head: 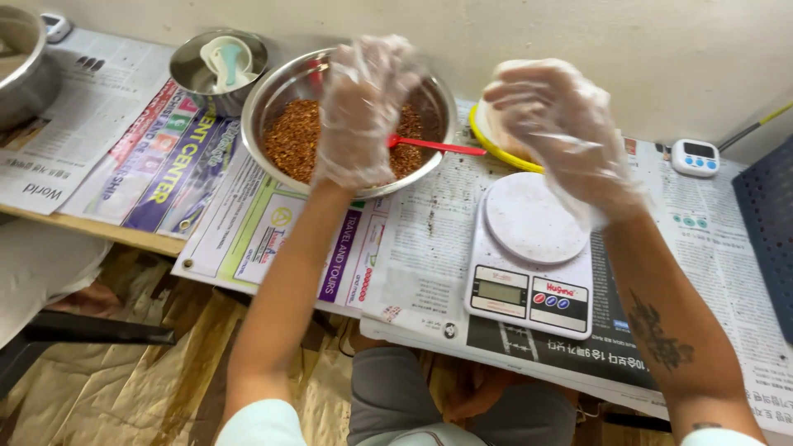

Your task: Portioning a granular food substance into small plastic bags using a spoon and weighing each bag on a digital scale.

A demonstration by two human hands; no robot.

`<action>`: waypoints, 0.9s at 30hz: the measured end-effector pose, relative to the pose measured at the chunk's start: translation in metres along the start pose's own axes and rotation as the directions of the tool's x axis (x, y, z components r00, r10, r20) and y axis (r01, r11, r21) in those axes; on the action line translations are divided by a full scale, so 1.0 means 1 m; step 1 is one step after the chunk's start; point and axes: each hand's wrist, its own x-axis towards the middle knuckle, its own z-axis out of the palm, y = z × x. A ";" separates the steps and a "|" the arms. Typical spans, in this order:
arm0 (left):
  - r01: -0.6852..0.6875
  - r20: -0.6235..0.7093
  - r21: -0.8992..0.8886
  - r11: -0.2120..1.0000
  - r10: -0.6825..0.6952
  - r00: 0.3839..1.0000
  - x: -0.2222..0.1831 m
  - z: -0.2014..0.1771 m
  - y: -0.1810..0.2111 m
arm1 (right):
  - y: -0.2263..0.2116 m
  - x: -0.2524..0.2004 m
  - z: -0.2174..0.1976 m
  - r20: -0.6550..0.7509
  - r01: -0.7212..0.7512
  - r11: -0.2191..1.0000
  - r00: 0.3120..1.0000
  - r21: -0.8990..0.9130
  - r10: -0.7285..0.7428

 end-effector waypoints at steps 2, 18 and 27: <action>0.110 0.018 -0.394 0.913 -0.112 0.994 -0.008 0.009 -0.031 | 0.012 0.027 0.021 0.129 -0.094 0.946 0.982 -0.311 0.140; 0.209 0.013 -0.633 0.745 -0.259 0.966 -0.049 0.078 -0.075 | 0.106 0.103 0.071 -0.038 -0.615 0.529 0.672 -0.585 0.739; 0.218 0.047 -0.806 0.551 -0.308 0.950 -0.055 0.092 -0.079 | 0.171 0.108 0.135 0.247 0.108 0.254 0.748 -0.961 0.616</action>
